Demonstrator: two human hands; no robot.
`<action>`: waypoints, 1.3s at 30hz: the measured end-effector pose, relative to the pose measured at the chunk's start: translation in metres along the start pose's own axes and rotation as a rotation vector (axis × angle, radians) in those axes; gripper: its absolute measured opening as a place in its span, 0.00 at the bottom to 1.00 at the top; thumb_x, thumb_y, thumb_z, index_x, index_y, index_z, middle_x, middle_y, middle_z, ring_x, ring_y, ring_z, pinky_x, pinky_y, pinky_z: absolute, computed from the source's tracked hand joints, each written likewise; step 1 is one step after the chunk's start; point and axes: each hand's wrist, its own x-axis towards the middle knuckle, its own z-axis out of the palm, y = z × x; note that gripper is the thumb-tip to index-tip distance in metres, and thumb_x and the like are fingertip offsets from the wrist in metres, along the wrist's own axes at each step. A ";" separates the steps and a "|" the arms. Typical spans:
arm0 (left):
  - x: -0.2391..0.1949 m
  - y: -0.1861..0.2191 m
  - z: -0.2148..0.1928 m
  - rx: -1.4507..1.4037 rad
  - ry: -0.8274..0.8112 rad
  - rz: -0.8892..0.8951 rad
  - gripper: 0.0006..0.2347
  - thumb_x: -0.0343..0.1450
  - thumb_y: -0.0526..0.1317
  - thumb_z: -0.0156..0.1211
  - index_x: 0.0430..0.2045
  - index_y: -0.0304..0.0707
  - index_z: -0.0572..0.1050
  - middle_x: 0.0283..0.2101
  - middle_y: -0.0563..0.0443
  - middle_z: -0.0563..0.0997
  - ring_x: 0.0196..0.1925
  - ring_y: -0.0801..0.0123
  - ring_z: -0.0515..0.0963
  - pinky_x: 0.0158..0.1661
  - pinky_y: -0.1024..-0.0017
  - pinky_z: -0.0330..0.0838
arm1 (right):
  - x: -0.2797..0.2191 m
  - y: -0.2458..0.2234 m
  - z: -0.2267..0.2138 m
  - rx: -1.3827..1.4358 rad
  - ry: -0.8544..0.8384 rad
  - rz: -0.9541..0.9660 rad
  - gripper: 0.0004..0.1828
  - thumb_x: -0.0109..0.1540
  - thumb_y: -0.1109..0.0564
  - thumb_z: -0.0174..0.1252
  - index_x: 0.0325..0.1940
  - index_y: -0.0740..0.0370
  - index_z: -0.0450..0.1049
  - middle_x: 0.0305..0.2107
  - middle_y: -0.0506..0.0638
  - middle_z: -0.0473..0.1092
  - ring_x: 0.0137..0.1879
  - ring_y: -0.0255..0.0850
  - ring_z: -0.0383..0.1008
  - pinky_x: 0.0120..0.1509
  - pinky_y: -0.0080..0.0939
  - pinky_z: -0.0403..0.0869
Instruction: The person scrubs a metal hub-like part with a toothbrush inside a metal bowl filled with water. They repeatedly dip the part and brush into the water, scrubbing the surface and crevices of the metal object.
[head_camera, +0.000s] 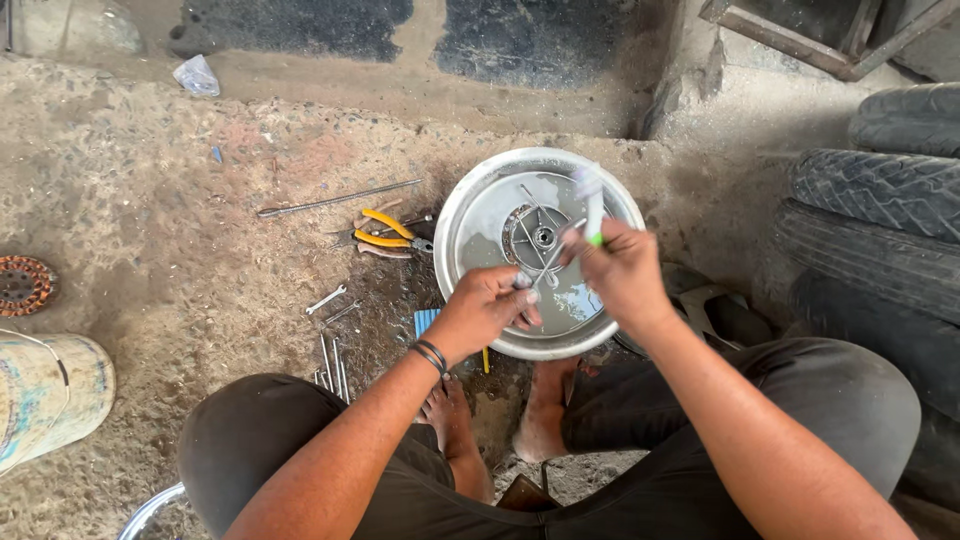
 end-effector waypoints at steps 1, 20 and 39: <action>0.000 -0.001 0.003 -0.031 0.007 -0.003 0.05 0.77 0.34 0.55 0.39 0.32 0.76 0.30 0.51 0.83 0.30 0.77 0.82 0.32 0.78 0.77 | -0.002 0.007 0.005 -0.087 -0.083 -0.113 0.09 0.67 0.57 0.62 0.45 0.65 0.81 0.29 0.47 0.78 0.29 0.27 0.70 0.30 0.31 0.68; 0.009 0.010 -0.029 -0.095 0.375 -0.032 0.09 0.78 0.38 0.54 0.31 0.32 0.71 0.23 0.52 0.75 0.19 0.79 0.69 0.18 0.79 0.64 | 0.007 0.037 0.000 -0.562 -0.067 0.192 0.23 0.66 0.42 0.62 0.35 0.67 0.79 0.15 0.58 0.67 0.19 0.46 0.64 0.28 0.54 0.64; 0.104 -0.214 -0.028 -0.828 0.668 -0.497 0.08 0.75 0.42 0.48 0.38 0.36 0.68 0.22 0.41 0.74 0.21 0.55 0.76 0.22 0.56 0.76 | 0.019 0.200 0.012 0.572 0.047 0.845 0.11 0.66 0.58 0.49 0.48 0.64 0.74 0.35 0.56 0.74 0.36 0.48 0.77 0.40 0.52 0.79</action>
